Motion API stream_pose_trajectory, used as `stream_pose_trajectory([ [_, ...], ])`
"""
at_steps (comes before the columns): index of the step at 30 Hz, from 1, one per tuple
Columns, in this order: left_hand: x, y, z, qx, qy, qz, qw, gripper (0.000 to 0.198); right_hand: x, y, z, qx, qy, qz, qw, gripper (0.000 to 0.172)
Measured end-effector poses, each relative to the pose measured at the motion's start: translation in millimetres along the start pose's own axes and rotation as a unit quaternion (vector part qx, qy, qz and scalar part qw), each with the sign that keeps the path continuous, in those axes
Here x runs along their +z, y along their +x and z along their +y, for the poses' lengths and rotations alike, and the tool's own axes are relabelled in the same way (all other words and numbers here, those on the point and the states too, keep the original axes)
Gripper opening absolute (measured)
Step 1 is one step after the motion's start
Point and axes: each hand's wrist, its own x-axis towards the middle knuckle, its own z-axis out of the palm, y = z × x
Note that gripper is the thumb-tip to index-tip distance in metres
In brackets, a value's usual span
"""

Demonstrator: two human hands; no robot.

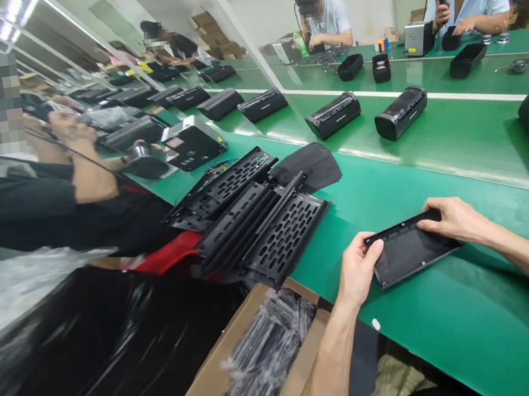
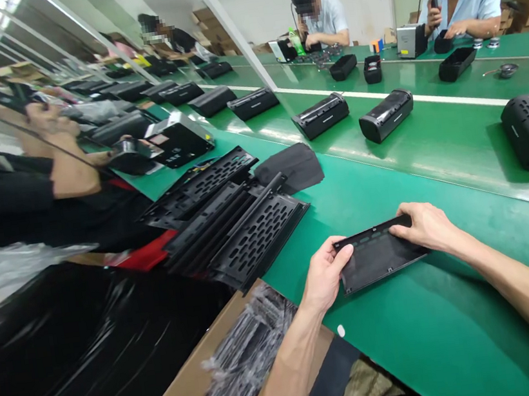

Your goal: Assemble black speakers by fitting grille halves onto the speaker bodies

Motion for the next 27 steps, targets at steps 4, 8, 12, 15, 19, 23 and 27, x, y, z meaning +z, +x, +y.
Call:
stream_pose_trajectory([
  [4,-2.7,-1,3,-0.014,-0.025,-0.003,1.000,0.052,-5,5,15,-0.035,0.126,-0.052,0.990,0.033],
  [8,-8.6,-5,5,-0.041,-0.090,-0.035,0.995,0.056,-10,8,27,-0.021,0.235,-0.114,0.965,0.034],
  [12,-12.9,-8,4,-0.043,-0.142,-0.066,0.987,0.053,-11,9,31,-0.005,0.268,-0.124,0.955,0.033],
  [15,-12.5,-9,0,-0.042,-0.146,-0.050,0.987,0.049,-11,10,35,-0.006,0.282,-0.125,0.951,0.031],
  [19,-10.3,-8,-5,-0.047,-0.139,-0.041,0.988,0.051,-12,11,40,0.008,0.296,-0.136,0.945,0.031],
  [23,-9.1,-9,-3,-0.043,-0.132,-0.045,0.989,0.051,-15,10,40,0.011,0.298,-0.140,0.944,0.031],
  [27,-8.8,-10,2,-0.046,-0.143,-0.045,0.988,0.051,-18,8,37,-0.002,0.306,-0.143,0.941,0.030],
])
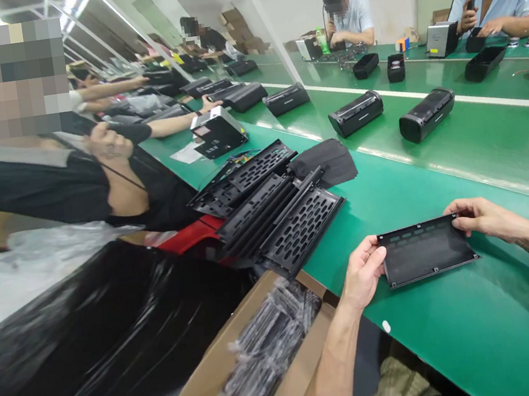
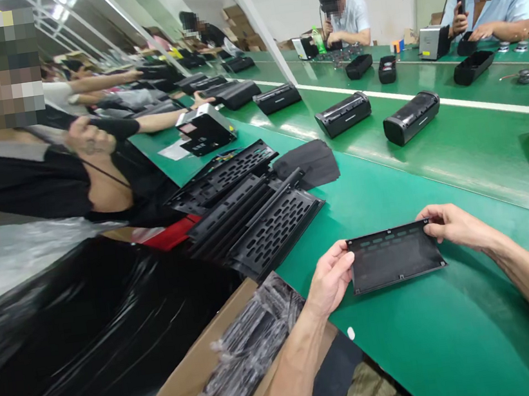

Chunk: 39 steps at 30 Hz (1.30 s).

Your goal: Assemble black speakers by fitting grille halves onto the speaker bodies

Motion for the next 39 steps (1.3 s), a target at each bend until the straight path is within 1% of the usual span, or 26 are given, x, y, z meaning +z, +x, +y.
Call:
stream_pose_trajectory([
  [5,-0.7,1,-1,-0.002,-0.003,0.007,1.000,0.049,-2,0,-1,-0.001,0.021,-0.016,1.000,0.028],
  [8,-3.1,2,-2,0.005,0.001,-0.001,1.000,0.046,-2,2,0,-0.002,0.032,-0.012,0.999,0.026],
  [11,-7.2,2,-4,0.020,0.008,-0.007,1.000,0.047,-2,3,-1,-0.005,0.049,-0.016,0.999,0.025],
  [15,-11.3,1,-6,0.044,0.009,-0.004,0.999,0.048,-5,0,-4,-0.008,0.104,-0.043,0.994,0.031],
  [17,-11.4,0,-7,0.055,0.009,0.000,0.998,0.048,-8,-3,-3,0.003,0.117,-0.061,0.991,0.035],
  [20,-10.1,0,-7,0.064,0.021,0.006,0.998,0.049,-12,-5,-1,0.036,0.092,-0.102,0.990,0.041],
  [23,-9.0,0,-8,0.068,0.028,0.011,0.997,0.049,-13,-6,1,0.050,0.062,-0.131,0.988,0.041],
  [27,-8.8,0,-8,0.070,0.028,0.015,0.997,0.049,-12,-5,1,0.043,0.066,-0.137,0.987,0.038],
  [31,-9.5,0,-9,0.073,0.034,0.019,0.997,0.050,-13,-6,0,0.035,0.079,-0.149,0.985,0.040],
  [35,-11.7,1,-12,0.088,0.041,0.019,0.995,0.045,-13,-6,-1,0.033,0.081,-0.158,0.984,0.038],
  [39,-14.1,1,-15,0.080,0.043,0.015,0.996,0.045,-13,-6,0,0.032,0.106,-0.161,0.981,0.042],
])
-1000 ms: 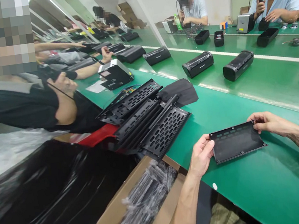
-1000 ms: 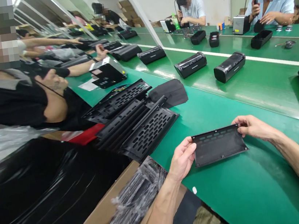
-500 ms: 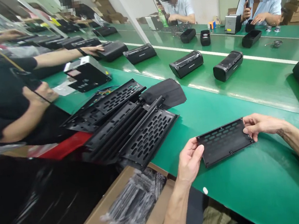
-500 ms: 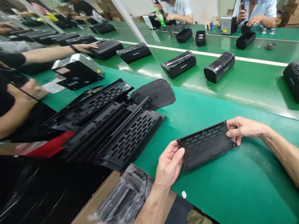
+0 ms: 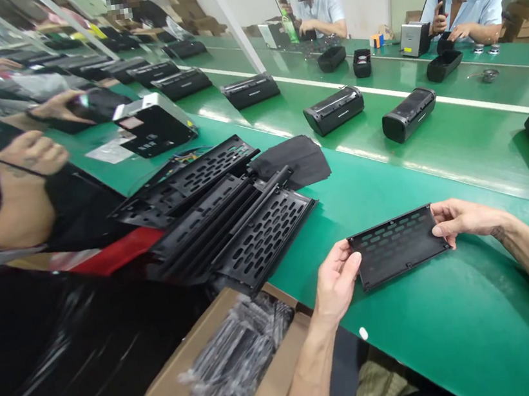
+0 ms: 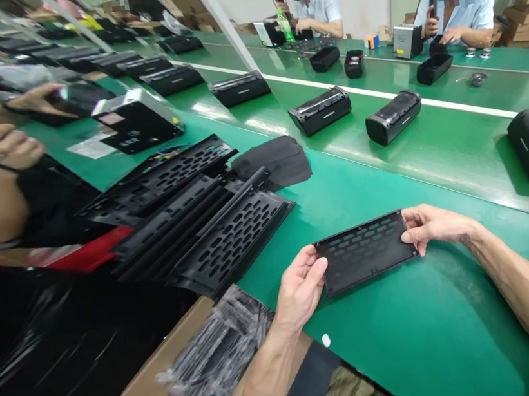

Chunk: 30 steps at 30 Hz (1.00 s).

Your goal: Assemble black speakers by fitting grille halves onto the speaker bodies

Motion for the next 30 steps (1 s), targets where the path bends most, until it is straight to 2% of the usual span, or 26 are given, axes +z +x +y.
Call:
stream_pose_trajectory([
  [7,4.2,2,1,-0.011,-0.020,0.006,1.000,0.051,-7,5,12,0.022,0.099,0.025,0.995,0.048],
  [14,8.3,0,6,-0.027,-0.086,-0.010,0.996,0.046,-8,9,19,0.015,0.114,0.060,0.992,0.051],
  [16,9.5,0,11,-0.058,-0.138,-0.012,0.989,0.048,-9,7,15,0.012,0.114,0.052,0.992,0.051],
  [19,14.2,3,18,-0.153,-0.211,-0.036,0.965,0.057,-10,5,5,0.011,0.111,0.024,0.993,0.049],
  [21,20.0,6,21,-0.224,-0.231,-0.080,0.943,0.058,-8,8,-3,0.020,0.096,-0.005,0.995,0.047],
  [23,26.3,8,21,-0.293,-0.232,-0.169,0.912,0.064,-4,16,-13,0.038,0.071,-0.041,0.996,0.046],
  [26,30.9,7,15,-0.388,-0.228,-0.341,0.825,0.090,-2,32,-34,0.078,0.020,-0.084,0.993,0.049],
  [27,30.7,6,12,-0.405,-0.239,-0.376,0.798,0.097,-5,38,-43,0.091,0.000,-0.071,0.993,0.051],
  [28,29.7,6,8,-0.409,-0.260,-0.394,0.781,0.100,-10,44,-52,0.090,-0.016,-0.017,0.996,0.051],
  [30,26.9,5,3,-0.386,-0.320,-0.392,0.772,0.101,-27,56,-69,0.034,-0.025,0.185,0.982,0.048],
])
